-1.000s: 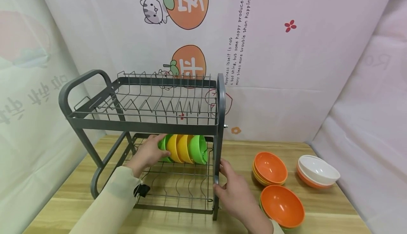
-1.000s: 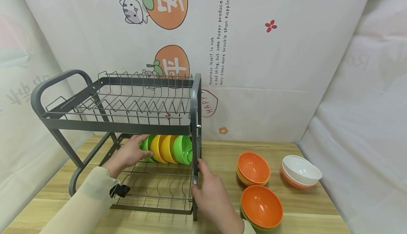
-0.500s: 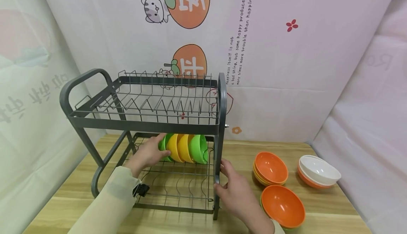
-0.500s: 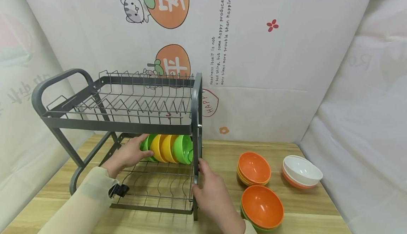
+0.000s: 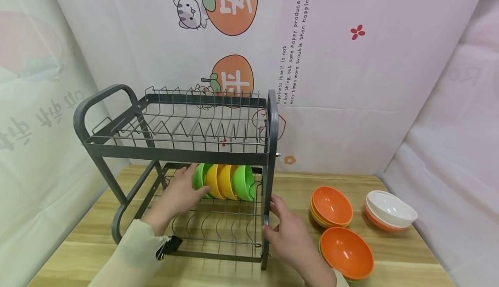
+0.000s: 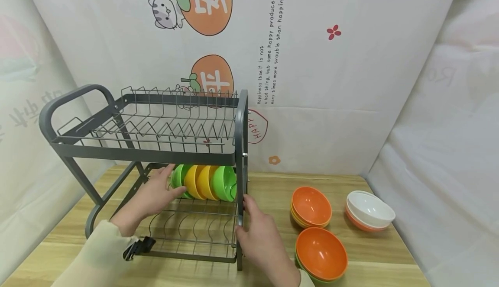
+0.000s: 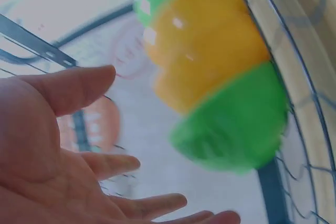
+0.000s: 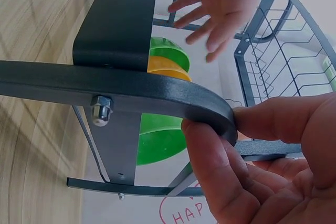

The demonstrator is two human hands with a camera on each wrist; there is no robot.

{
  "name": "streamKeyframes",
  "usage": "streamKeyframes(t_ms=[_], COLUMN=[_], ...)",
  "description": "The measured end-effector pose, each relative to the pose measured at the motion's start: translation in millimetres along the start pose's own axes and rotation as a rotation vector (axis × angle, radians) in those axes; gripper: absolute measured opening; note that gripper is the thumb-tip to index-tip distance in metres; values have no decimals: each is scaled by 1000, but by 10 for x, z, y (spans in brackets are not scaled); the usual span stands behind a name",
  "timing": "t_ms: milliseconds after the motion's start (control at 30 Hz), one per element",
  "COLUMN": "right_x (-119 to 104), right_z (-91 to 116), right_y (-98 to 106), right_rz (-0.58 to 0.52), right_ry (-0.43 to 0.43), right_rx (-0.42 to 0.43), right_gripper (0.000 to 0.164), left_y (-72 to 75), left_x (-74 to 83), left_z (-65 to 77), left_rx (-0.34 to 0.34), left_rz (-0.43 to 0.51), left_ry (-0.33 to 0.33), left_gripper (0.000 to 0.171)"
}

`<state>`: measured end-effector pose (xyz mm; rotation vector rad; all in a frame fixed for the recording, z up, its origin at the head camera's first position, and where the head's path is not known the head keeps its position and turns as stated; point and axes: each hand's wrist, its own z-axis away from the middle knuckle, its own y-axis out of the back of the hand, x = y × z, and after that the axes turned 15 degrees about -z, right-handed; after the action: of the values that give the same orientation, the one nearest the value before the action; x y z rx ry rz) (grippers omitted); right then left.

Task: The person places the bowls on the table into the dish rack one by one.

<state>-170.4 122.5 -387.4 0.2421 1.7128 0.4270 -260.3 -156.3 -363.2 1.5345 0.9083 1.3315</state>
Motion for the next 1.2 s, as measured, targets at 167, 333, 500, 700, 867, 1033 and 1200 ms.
streamKeyframes(t_ms=[167,333,500,700,867,1033,1200], right_x=[3,5,3,0,-30,-113,-156], right_z=[0,8,19,56,97,154,198], right_y=[2,5,27,99,147,231,354], right_rz=[-3,-3,3,-3,-71,-61,-45], right_ry=[-2,-2,11,22,-27,-75,-112], right_rx=[1,6,-10,-86,-145,-120,-52], right_gripper=[69,69,70,73,80,79,77], left_y=[-13,-125,-307,-524,-645,-741,-792], left_x=[195,398,597,757,814,877,951], left_z=[278,504,639,662,651,618,626], left_rx=[79,71,-22,-119,-141,-186,-202], left_rz=[-1,141,307,482,536,629,647], left_ry=[-35,-115,-233,-325,-354,-336,-322], left_gripper=[85,85,83,83,89,94,94])
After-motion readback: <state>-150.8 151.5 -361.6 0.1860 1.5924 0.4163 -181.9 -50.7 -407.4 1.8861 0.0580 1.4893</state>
